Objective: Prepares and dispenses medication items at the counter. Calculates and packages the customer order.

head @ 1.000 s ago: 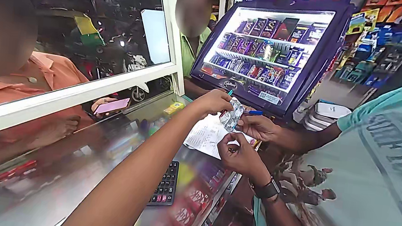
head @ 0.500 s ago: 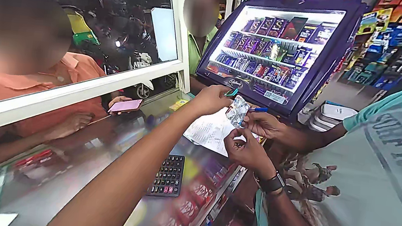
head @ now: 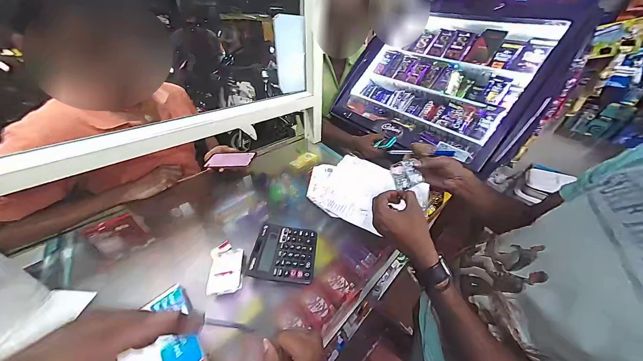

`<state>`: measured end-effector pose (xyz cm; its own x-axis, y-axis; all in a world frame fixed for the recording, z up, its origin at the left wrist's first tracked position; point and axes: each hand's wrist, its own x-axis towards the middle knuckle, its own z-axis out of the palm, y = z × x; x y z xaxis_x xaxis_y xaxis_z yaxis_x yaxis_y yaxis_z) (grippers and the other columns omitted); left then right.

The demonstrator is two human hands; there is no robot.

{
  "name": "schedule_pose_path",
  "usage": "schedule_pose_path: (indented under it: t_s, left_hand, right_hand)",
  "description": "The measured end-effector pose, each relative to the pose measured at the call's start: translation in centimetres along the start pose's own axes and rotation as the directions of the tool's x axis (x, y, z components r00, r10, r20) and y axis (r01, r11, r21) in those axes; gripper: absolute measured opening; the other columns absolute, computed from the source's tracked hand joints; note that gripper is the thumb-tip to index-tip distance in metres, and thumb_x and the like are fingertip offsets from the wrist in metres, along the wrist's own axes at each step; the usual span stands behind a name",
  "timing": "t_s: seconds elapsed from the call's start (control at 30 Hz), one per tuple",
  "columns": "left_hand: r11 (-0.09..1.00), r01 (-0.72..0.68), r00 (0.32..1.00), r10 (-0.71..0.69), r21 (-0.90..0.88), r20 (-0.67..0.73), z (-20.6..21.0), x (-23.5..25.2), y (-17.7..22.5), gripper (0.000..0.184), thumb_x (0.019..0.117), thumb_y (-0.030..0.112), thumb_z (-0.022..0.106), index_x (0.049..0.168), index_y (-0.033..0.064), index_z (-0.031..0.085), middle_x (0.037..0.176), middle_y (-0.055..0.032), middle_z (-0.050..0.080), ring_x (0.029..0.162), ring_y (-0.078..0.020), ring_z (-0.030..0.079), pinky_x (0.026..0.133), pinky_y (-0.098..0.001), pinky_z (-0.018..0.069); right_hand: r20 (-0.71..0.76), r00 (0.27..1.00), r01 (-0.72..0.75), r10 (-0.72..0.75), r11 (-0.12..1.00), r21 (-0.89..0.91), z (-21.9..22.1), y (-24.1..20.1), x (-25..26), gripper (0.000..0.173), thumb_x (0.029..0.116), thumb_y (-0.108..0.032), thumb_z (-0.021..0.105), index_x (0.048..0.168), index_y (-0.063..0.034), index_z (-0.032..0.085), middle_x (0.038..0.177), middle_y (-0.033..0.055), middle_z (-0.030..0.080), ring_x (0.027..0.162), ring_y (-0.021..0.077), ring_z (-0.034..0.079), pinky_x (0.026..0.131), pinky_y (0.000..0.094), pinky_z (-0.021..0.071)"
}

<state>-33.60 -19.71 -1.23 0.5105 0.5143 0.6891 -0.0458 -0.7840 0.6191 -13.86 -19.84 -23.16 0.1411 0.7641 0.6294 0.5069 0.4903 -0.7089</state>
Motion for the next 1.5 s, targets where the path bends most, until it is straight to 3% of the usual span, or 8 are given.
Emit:
schedule_pose_path:
  t_s: [0.13,0.3,0.67,0.93,1.03,1.17,1.37,1.5]
  left_hand:
    - [0.959,0.209,0.977,-0.214,0.189,0.007,0.4,-8.0,0.2,0.031,0.1037,0.023,0.059,0.115,-0.0045,0.068,0.107,-0.0171,0.073,0.107,-0.0141,0.067,0.098,-0.0309,0.0499]
    - [0.662,0.549,0.807,-0.579,0.510,-0.117,3.0,-18.7,-3.7,0.031,0.0996,0.023,0.062,0.120,0.0014,0.072,0.126,-0.0145,0.070,0.124,-0.0342,0.063,0.104,-0.0564,0.0473]
    - [0.472,0.471,0.847,-0.476,0.745,-0.234,3.6,-27.3,-7.3,0.032,0.0914,0.036,0.067,0.115,0.0151,0.075,0.137,-0.0076,0.066,0.130,-0.0322,0.060,0.101,-0.0557,0.0496]
    - [0.613,0.744,0.659,-0.608,0.266,-0.442,1.4,-20.3,-9.2,0.056,0.0967,0.030,0.065,0.142,-0.0024,0.056,0.139,-0.0212,0.060,0.125,-0.0333,0.062,0.103,-0.0487,0.0510]
    - [0.553,0.810,0.454,-0.801,-0.192,-0.390,0.2,-16.9,-11.3,0.088,0.0993,0.034,0.064,0.161,-0.0018,0.013,0.160,-0.0274,0.032,0.142,-0.0331,0.045,0.115,-0.0443,0.0418]
    - [0.487,0.653,0.318,-0.871,-0.579,-0.374,0.0,-14.3,-11.3,0.107,0.0935,0.032,0.071,0.163,0.0068,-0.006,0.159,-0.0203,0.035,0.135,-0.0214,0.053,0.107,-0.0353,0.0500]
    - [0.660,0.638,0.417,-0.729,-0.397,-0.543,0.7,-12.8,-9.6,0.112,0.0720,0.025,0.085,0.157,-0.0021,0.018,0.138,-0.0176,0.054,0.116,-0.0157,0.064,0.091,-0.0283,0.0564]
    - [0.755,0.635,0.651,-0.406,0.166,-0.641,0.9,-13.3,-10.4,0.116,0.0657,0.041,0.089,0.152,-0.0101,0.032,0.140,-0.0297,0.052,0.126,-0.0316,0.056,0.104,-0.0451,0.0485]
  right_hand:
    - [0.127,0.976,-0.180,0.174,0.983,0.032,-0.2,-0.2,0.0,0.016,0.0844,-0.004,0.069,0.075,0.0085,0.071,0.059,0.0107,0.063,0.050,0.0116,0.057,0.052,0.0265,0.0500]
    - [0.000,0.984,-0.177,0.180,0.968,0.178,1.3,2.6,-1.1,0.027,0.0974,-0.016,0.061,0.076,-0.0005,0.067,0.063,-0.0062,0.059,0.056,-0.0091,0.051,0.054,0.0097,0.0441]
    - [0.456,0.890,0.187,-0.002,0.914,-0.361,6.5,-0.4,3.4,0.028,0.1003,-0.023,0.060,0.110,-0.0035,0.078,0.103,0.0202,0.071,0.100,0.0431,0.067,0.085,0.0594,0.0529]
    - [0.608,0.649,-0.225,0.456,0.879,-0.420,9.6,-4.4,4.9,0.067,0.0972,-0.037,0.069,0.153,-0.0078,0.044,0.102,0.0155,0.072,0.087,0.0311,0.070,0.081,0.0521,0.0548]
    - [0.553,0.756,-0.402,0.349,0.915,-0.028,9.4,-2.6,4.1,0.056,0.0929,-0.022,0.071,0.142,-0.0017,0.054,0.089,0.0053,0.070,0.067,0.0103,0.063,0.063,0.0284,0.0547]
    - [0.296,0.954,0.025,-0.042,0.998,0.061,8.2,-5.2,0.9,0.028,0.0892,-0.019,0.072,0.109,0.0002,0.075,0.089,0.0092,0.073,0.074,0.0116,0.070,0.067,0.0244,0.0592]
    - [0.296,0.925,0.172,-0.237,0.958,0.230,6.3,-6.3,1.1,0.021,0.0923,-0.031,0.073,0.096,-0.0107,0.073,0.091,0.0019,0.073,0.089,0.0033,0.068,0.081,0.0178,0.0564]
    - [0.199,0.938,0.241,-0.284,0.946,0.216,4.2,-9.0,5.8,0.042,0.0961,-0.038,0.069,0.126,-0.0081,0.064,0.111,0.0040,0.070,0.104,0.0040,0.065,0.091,0.0202,0.0543]
